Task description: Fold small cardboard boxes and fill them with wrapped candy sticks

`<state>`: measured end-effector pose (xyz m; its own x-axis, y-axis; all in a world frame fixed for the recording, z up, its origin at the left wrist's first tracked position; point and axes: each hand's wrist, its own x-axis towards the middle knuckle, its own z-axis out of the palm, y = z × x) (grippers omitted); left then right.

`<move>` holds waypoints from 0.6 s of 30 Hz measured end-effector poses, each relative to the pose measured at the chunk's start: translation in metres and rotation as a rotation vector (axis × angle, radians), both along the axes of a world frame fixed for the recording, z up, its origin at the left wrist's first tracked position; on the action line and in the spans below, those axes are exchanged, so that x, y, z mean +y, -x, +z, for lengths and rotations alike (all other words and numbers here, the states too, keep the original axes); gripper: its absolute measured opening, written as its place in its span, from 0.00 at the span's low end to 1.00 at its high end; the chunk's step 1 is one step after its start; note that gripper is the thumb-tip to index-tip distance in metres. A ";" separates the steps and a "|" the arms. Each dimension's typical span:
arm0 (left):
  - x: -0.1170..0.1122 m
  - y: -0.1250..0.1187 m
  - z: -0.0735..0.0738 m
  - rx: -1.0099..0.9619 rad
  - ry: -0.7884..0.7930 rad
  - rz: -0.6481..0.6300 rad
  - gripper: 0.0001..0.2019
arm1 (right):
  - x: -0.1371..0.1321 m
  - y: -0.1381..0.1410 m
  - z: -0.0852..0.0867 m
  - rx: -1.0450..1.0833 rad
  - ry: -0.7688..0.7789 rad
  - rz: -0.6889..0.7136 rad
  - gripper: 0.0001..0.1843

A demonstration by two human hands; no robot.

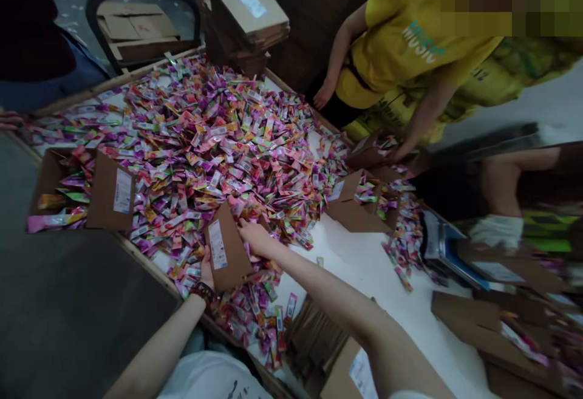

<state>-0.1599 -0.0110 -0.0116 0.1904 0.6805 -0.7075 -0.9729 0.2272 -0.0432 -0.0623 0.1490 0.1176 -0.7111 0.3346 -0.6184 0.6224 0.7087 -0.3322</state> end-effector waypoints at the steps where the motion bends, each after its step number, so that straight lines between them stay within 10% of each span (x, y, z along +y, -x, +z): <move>1: 0.001 0.002 0.000 0.018 0.006 0.001 0.24 | 0.001 0.009 -0.003 0.007 -0.006 -0.011 0.19; 6: 0.002 0.005 0.008 0.109 0.008 -0.029 0.20 | 0.028 0.004 0.032 0.096 0.194 -0.014 0.30; 9: 0.002 0.003 0.012 0.162 -0.002 -0.056 0.20 | 0.040 -0.013 0.053 0.219 -0.006 -0.181 0.45; 12: 0.003 0.003 0.013 0.219 -0.014 -0.084 0.20 | 0.028 -0.023 0.047 0.202 -0.183 -0.196 0.49; 18: -0.002 0.003 0.006 0.365 -0.008 -0.161 0.19 | -0.041 -0.039 0.013 0.229 0.080 0.068 0.28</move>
<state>-0.1630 -0.0133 -0.0055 0.0321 0.6685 -0.7431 -0.8760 0.3768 0.3011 -0.0234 0.1079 0.1306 -0.8547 0.2377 -0.4614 0.4764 0.7120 -0.5157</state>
